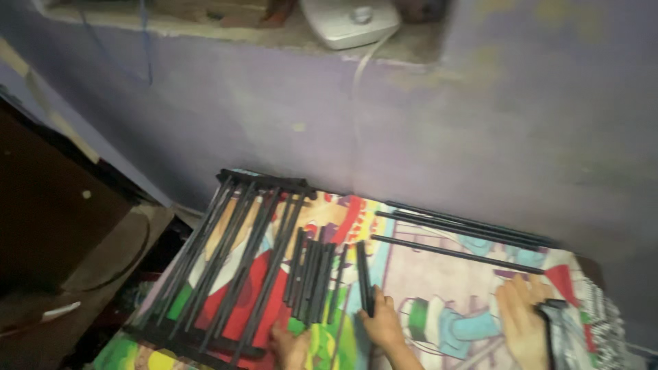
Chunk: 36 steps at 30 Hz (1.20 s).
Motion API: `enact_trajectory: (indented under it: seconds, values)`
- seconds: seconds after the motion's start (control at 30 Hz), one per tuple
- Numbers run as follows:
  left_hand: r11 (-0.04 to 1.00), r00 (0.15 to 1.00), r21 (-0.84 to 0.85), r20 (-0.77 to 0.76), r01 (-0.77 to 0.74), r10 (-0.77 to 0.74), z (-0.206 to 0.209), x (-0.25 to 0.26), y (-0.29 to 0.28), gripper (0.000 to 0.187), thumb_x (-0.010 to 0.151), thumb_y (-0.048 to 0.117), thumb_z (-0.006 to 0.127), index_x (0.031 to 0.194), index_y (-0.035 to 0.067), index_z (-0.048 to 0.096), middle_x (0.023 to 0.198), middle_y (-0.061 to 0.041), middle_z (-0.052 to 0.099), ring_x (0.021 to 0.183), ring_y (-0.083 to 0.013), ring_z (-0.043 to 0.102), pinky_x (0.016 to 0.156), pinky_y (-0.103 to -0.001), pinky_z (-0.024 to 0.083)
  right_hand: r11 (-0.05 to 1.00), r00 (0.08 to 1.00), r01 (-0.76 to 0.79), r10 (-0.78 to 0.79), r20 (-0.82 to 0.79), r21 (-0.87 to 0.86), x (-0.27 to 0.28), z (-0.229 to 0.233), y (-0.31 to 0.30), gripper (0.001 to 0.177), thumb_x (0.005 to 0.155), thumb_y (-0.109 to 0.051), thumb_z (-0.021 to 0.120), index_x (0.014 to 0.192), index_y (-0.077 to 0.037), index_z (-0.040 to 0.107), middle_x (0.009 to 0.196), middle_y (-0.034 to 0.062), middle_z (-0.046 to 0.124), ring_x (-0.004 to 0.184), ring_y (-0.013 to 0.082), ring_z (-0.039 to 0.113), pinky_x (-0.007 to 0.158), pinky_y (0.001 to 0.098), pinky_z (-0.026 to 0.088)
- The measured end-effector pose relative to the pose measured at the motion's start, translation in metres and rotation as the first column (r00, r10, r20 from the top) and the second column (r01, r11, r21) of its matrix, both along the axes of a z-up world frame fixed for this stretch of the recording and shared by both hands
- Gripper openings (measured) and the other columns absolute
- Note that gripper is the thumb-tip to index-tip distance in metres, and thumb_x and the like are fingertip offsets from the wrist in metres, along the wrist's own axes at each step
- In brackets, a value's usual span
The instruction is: The person assembles a metal frame by inserting short black rods into the holes of a ladder-like frame. They repeatedly pick up rods, align them with the frame, and push them into place, working on a patterned cloth-covered surface.
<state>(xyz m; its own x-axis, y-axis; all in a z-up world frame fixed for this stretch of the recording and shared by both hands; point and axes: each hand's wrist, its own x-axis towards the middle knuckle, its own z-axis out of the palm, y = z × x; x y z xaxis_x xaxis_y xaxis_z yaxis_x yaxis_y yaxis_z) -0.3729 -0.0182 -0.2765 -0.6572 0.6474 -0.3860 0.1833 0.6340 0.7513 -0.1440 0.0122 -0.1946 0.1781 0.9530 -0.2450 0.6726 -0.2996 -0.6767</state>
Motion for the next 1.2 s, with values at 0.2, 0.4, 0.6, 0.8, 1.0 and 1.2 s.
enact_trajectory:
  seconds: [0.2,0.4,0.6,0.8,1.0,1.2]
  values:
    - [0.967,0.974,0.125,0.03,0.221,-0.227,-0.021,0.004,0.038,0.101,0.06,0.008,0.09,0.148,0.006,0.039,0.145,-0.022,0.049,0.132,-0.0378,0.05,0.112,-0.045,0.042,0.999,0.999,0.007,-0.009,-0.043,-0.051,-0.062,0.004,0.018,0.084,0.079,-0.007,0.074,0.152,-0.023,0.036,0.117,0.0154,0.061,0.108,0.0336,0.065,0.095,0.0408,0.053]
    - [0.946,0.957,0.179,0.055,0.271,-0.285,0.059,0.026,0.024,0.117,0.057,0.008,0.094,0.156,0.013,0.031,0.139,-0.021,0.042,0.127,-0.0376,0.046,0.108,-0.046,0.04,0.999,0.995,0.028,-0.025,-0.097,0.033,-0.074,0.008,0.022,0.079,0.078,-0.006,0.072,0.148,-0.025,0.042,0.107,0.0124,0.066,0.097,0.0289,0.069,0.089,0.04,0.056]
    - [0.797,0.823,0.245,-0.311,0.552,-0.475,0.158,-0.031,0.062,0.068,0.078,0.021,0.079,0.14,0.021,0.052,0.126,-0.011,0.053,0.122,-0.0337,0.054,0.105,-0.046,0.044,0.986,0.986,0.163,-0.165,-0.04,-0.03,-0.077,0.022,0.015,0.067,0.084,-0.018,0.074,0.145,-0.025,0.048,0.107,0.0127,0.066,0.094,0.0295,0.071,0.087,0.0397,0.056]
    - [0.866,0.71,-0.084,-0.537,0.492,-0.456,0.182,-0.083,0.109,0.087,0.073,0.036,0.084,0.149,0.02,0.044,0.144,-0.01,0.045,0.131,-0.0334,0.045,0.103,-0.056,0.036,0.938,0.996,0.032,-0.061,0.072,0.344,-0.082,0.013,0.028,0.071,0.075,-0.016,0.083,0.139,-0.007,0.051,0.123,0.0231,0.062,0.107,0.0396,0.062,0.092,0.0427,0.05]
    - [0.819,0.693,-0.251,-0.44,0.515,-0.571,0.185,-0.099,0.116,0.11,0.068,0.053,0.088,0.155,0.017,0.031,0.142,-0.009,0.048,0.133,-0.0323,0.048,0.108,-0.052,0.041,0.998,0.954,0.042,-0.029,-0.299,0.038,-0.087,0.001,0.026,0.056,0.084,-0.014,0.074,0.137,-0.011,0.059,0.13,0.0119,0.068,0.107,0.0249,0.072,0.092,0.0338,0.057]
    - [0.715,0.621,-0.353,-0.354,0.604,-0.7,0.2,-0.097,0.124,0.131,0.061,0.049,0.095,0.16,0.015,0.017,0.143,-0.016,0.044,0.128,-0.0367,0.053,0.103,-0.045,0.051,0.985,0.913,0.088,-0.021,-0.407,0.146,-0.088,-0.003,0.011,0.046,0.087,-0.008,0.072,0.132,-0.008,0.063,0.123,0.0126,0.072,0.107,0.0207,0.073,0.094,0.0309,0.056]
